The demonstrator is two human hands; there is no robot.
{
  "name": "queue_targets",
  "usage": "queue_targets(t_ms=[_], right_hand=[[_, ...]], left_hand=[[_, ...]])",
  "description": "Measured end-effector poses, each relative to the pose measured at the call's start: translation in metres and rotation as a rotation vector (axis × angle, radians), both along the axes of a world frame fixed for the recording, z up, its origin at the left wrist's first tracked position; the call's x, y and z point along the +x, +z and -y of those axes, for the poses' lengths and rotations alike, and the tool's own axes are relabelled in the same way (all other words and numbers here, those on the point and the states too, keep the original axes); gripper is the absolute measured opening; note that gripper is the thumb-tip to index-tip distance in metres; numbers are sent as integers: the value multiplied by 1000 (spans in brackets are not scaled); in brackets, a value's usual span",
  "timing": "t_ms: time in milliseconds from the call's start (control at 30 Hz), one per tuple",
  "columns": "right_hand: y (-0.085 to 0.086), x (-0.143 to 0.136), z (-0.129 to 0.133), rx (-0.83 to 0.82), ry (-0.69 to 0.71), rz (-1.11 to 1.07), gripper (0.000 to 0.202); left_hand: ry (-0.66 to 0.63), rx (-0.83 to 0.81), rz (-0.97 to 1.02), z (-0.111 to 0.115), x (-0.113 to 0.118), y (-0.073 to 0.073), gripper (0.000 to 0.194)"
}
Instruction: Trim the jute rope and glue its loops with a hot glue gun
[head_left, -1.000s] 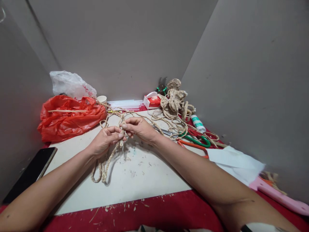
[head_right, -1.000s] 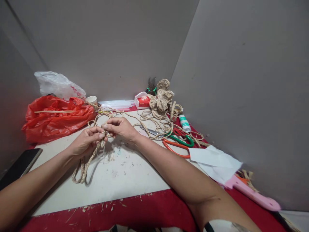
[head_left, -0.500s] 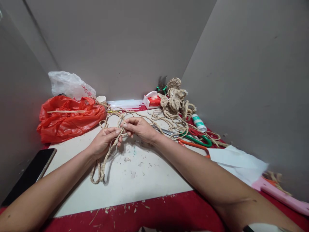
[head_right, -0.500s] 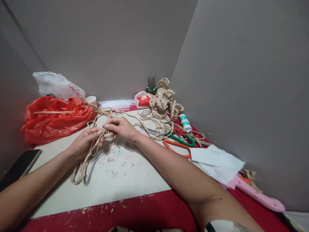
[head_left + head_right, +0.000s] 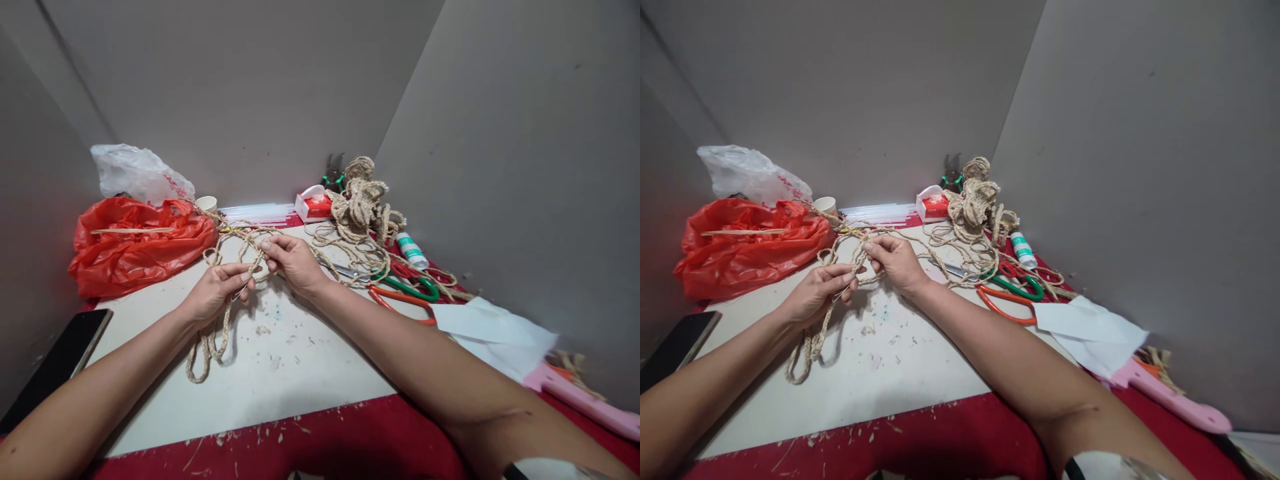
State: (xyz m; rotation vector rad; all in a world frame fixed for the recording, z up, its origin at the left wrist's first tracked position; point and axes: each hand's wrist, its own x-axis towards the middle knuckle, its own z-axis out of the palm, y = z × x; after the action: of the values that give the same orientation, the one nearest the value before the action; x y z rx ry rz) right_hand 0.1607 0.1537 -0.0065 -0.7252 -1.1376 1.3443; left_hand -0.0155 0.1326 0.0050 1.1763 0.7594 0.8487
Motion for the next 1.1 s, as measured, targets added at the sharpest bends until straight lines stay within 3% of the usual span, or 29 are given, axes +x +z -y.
queue_targets(t_ms=[200, 300, 500, 700, 833, 1000, 1100], right_hand=[[3, 4, -3, -24, -57, -24, 35], [7, 8, -6, -42, -72, -48, 41], [8, 3, 3, -12, 75, 101, 38], [7, -5, 14, 12, 163, 210, 34], [4, -1, 9, -30, 178, 181, 33], [0, 5, 0, -108, 281, 147, 38], [1, 4, 0, -91, 258, 165, 34]], left_hand=[[-29, -101, 24, 1, -1, -2, 21], [15, -176, 10, -3, -3, -4, 24], [180, -152, 29, -6, -1, -5, 25], [91, -42, -8, 2, 2, -9, 31], [123, -17, -24, 2, 1, -9, 26], [59, -42, 29, 2, 1, -9, 21], [40, -33, 10, 5, 2, -9, 22]])
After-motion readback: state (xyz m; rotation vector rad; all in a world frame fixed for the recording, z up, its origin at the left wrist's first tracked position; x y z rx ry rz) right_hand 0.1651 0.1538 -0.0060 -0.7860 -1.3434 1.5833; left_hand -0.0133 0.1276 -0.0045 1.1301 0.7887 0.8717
